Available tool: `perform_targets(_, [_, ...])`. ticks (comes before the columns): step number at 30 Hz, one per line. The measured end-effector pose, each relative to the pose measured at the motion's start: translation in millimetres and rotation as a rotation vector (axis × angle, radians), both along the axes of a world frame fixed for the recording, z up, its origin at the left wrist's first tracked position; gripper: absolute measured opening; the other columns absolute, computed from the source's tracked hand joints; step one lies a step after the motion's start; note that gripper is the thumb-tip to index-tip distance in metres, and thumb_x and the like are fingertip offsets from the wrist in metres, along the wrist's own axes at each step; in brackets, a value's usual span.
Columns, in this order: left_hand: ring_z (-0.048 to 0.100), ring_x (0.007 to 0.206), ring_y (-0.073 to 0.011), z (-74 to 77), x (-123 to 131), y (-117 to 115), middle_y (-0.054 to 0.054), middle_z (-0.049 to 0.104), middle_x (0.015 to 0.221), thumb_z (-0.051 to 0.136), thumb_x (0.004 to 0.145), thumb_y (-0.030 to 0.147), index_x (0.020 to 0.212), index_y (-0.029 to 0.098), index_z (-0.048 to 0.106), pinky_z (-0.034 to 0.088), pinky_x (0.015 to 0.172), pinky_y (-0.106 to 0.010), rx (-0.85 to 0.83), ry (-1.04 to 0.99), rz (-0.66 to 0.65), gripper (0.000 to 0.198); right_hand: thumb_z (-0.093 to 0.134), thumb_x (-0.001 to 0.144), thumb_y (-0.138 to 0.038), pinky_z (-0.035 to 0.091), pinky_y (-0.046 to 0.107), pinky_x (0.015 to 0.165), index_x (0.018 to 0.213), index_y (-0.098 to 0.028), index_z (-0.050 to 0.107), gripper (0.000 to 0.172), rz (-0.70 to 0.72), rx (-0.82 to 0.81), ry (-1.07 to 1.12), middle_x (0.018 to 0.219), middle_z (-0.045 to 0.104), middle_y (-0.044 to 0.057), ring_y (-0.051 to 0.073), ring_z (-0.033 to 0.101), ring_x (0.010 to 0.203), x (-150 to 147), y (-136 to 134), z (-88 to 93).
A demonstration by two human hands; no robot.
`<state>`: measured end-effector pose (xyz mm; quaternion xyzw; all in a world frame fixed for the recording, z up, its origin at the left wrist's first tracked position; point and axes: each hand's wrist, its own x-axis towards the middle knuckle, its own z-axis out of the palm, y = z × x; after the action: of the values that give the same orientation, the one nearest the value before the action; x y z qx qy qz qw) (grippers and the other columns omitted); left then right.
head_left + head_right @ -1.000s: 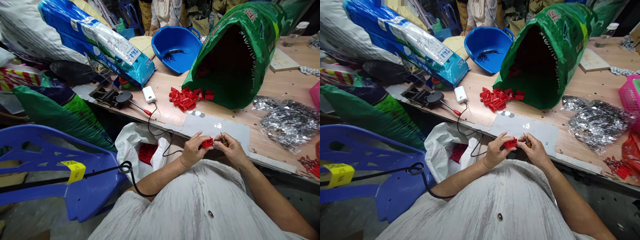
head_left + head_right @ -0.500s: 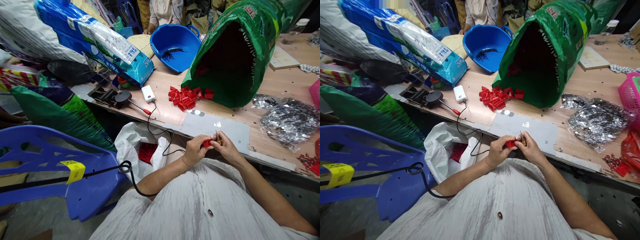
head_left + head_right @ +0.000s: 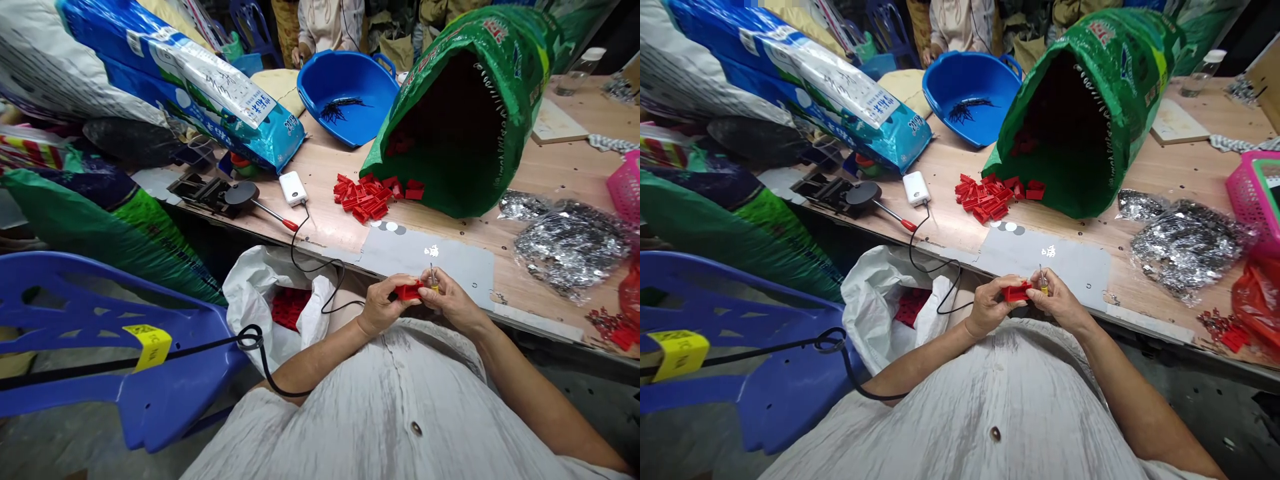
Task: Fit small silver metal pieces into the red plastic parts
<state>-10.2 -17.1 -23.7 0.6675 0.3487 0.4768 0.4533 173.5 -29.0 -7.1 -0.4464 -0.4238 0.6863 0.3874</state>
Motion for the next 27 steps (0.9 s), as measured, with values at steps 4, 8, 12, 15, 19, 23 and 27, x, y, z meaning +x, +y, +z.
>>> perform_targets(4, [0.071,0.100,-0.0221,-11.2,-3.1,3.3,-0.005,0.075,0.103,0.082,0.070,0.033,0.103,0.021,0.068,0.038,0.113,-0.050,-0.090,-0.195,-0.107,0.037,0.075,0.076,-0.044,0.024,0.022,0.048,0.097,-0.025,0.046,0.041,0.013,-0.017,0.074,0.076,0.042,-0.007,0.006,0.033,0.053,-0.7,-2.9,-6.7])
perform_targets(8, [0.068,0.109,-0.0218,-11.8,-4.8,7.7,-0.004,0.076,0.103,0.083,0.068,0.022,0.101,0.020,0.069,0.029,0.118,-0.049,-0.220,-0.348,-0.179,0.036,0.074,0.077,-0.045,0.026,0.021,0.049,0.097,-0.025,0.046,0.040,0.025,0.004,0.085,0.080,0.047,-0.005,0.006,0.036,0.055,-1.8,-3.4,-8.8])
perform_targets(12, [0.065,0.113,-0.0232,-5.5,-6.7,14.8,-0.007,0.075,0.105,0.085,0.066,0.020,0.097,0.016,0.068,0.040,0.110,-0.042,-0.415,-0.394,-0.211,0.035,0.065,0.083,-0.051,0.036,0.025,0.055,0.106,-0.023,0.052,0.039,0.104,0.095,-0.207,0.092,0.061,0.002,0.012,0.049,0.065,13.4,14.0,-5.4])
perform_targets(15, [0.068,0.101,-0.0199,-1.7,-8.2,20.2,-0.007,0.074,0.104,0.083,0.067,0.021,0.098,0.016,0.066,0.049,0.096,-0.035,-0.509,-0.446,-0.096,0.036,0.058,0.087,-0.045,0.043,0.031,0.070,0.100,-0.022,0.059,0.027,-0.059,0.304,-0.727,0.102,0.066,0.007,0.020,0.059,0.084,29.9,39.1,-5.8])
perform_targets(19, [0.066,0.096,-0.0153,1.4,-10.5,25.5,-0.004,0.072,0.104,0.082,0.067,0.020,0.101,0.018,0.067,0.048,0.093,-0.029,-0.512,-0.445,0.010,0.037,0.050,0.090,-0.031,0.042,0.035,0.077,0.093,-0.022,0.063,0.015,-0.099,0.505,-1.240,0.098,0.068,0.007,0.024,0.061,0.091,36.2,68.0,-11.7])
perform_targets(23, [0.065,0.089,-0.0121,3.4,-12.8,28.1,-0.001,0.072,0.096,0.082,0.067,0.020,0.109,0.020,0.068,0.047,0.088,-0.025,-0.536,-0.424,0.048,0.044,0.053,0.090,-0.031,0.042,0.032,0.068,0.091,-0.022,0.062,0.013,-0.066,0.520,-1.431,0.098,0.066,0.007,0.023,0.061,0.088,27.1,82.6,-16.6])
perform_targets(27, [0.065,0.087,-0.0123,3.2,-12.8,30.2,-0.001,0.071,0.091,0.082,0.068,0.020,0.116,0.020,0.064,0.048,0.087,-0.026,-0.539,-0.456,0.044,0.051,0.054,0.089,-0.029,0.040,0.033,0.067,0.088,-0.022,0.060,0.010,-0.032,0.507,-1.462,0.099,0.067,0.008,0.024,0.062,0.088,21.2,88.2,-16.6])
